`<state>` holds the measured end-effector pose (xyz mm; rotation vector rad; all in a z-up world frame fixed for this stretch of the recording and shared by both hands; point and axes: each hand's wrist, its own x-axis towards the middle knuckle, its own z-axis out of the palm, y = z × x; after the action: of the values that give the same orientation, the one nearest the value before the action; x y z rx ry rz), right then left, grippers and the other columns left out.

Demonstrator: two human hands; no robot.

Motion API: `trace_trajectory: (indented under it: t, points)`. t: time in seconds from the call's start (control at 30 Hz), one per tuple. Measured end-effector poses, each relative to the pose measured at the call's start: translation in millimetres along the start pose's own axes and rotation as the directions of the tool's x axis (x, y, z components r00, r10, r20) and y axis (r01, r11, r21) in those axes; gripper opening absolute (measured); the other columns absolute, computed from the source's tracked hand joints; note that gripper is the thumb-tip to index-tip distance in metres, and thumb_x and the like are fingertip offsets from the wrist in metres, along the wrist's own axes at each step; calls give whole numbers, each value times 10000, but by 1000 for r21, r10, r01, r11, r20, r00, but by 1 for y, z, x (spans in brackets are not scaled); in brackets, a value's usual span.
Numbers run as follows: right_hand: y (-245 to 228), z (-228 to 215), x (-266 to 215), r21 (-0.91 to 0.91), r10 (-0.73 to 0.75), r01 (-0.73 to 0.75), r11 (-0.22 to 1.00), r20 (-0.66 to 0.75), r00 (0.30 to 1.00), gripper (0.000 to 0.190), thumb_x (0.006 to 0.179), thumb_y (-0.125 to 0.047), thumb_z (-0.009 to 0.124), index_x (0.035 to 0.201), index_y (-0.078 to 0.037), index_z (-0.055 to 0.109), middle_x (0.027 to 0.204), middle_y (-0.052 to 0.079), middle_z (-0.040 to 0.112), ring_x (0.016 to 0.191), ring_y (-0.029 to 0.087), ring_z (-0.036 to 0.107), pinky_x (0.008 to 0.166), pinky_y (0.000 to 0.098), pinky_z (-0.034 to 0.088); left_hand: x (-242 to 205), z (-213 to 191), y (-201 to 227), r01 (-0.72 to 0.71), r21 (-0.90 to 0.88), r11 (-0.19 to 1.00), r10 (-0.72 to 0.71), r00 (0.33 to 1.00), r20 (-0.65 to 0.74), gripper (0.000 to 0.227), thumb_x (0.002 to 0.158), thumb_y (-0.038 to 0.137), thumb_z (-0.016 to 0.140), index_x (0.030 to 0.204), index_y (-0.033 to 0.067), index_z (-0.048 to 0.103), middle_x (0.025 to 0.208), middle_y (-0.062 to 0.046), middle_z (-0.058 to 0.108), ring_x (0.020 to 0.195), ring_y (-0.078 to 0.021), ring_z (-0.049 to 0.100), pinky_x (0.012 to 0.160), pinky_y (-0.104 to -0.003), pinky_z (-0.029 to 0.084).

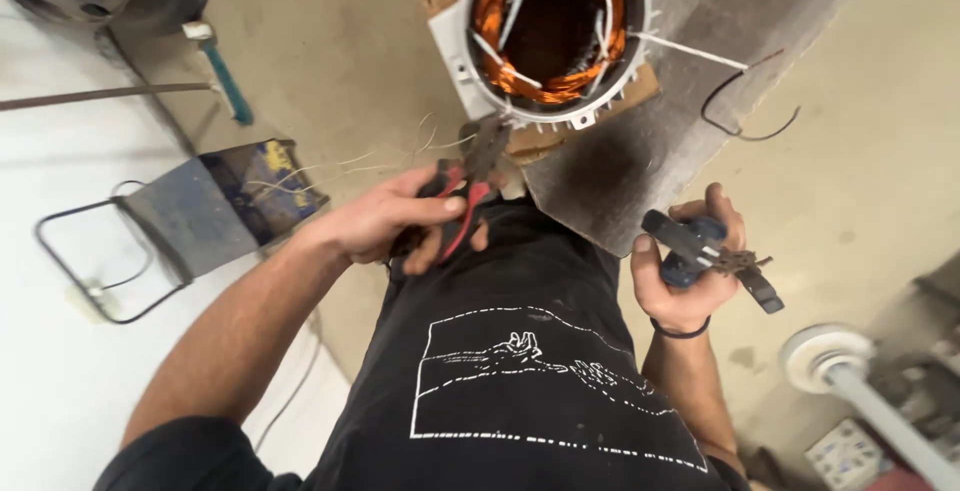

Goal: The person uses pliers and a welding tool to weld copper wires inside a motor stator. They repeatedly position the pliers on the wires and apply the welding tool, creating sparks at the contact points.

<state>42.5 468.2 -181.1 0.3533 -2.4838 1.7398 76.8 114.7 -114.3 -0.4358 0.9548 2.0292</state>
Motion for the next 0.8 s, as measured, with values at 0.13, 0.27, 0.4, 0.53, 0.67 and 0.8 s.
trace_trajectory:
  t: [0.13,0.27,0.4,0.53,0.67,0.8]
  points:
    - [-1,3,11,103,-11,11,995,-3,1000,758,816,-110,748,1509,32,474,1157,138,590,957,205,631,882,312,536,-4,-8,2,25,-37,999,-26,999,-40,568,1008,261,591,1464,-49,454,1015,-212,708,450,-104,547,395,-232,394]
    - [-1,-5,14,1,-174,175,984,149,973,755,808,-188,789,1465,-4,466,1012,138,637,931,256,640,837,379,501,-4,-21,-2,46,-71,996,-46,999,-5,574,986,298,638,1356,-122,509,944,-240,714,414,-101,514,390,-225,367]
    - [16,-15,11,-45,-226,245,969,253,941,729,943,-194,823,1528,-55,410,1024,107,660,949,263,643,832,365,512,-6,-33,-7,27,-123,992,-18,997,70,561,991,312,671,1270,-157,544,887,-274,697,439,-134,548,413,-239,394]
    - [18,-16,16,-33,-224,239,970,248,942,744,904,-191,833,1506,-44,422,998,113,668,964,279,652,814,374,522,-9,-41,-14,6,-155,988,9,995,100,536,1008,292,680,1266,-159,552,869,-287,677,521,-183,599,446,-255,415]
    - [12,-19,19,-84,-201,225,971,229,952,706,926,-182,815,1501,-26,437,1013,117,666,967,288,644,835,394,510,-4,-40,-18,20,-156,988,1,991,134,529,984,237,681,1322,-134,515,994,-337,688,540,-200,630,480,-283,492]
    - [1,-26,14,-163,-259,300,940,233,937,740,910,-217,862,1484,3,451,1009,108,676,955,274,650,884,422,498,-1,-36,-14,74,-143,987,-52,987,153,548,916,142,704,1352,-99,473,1180,-391,663,634,-294,714,513,-338,595]
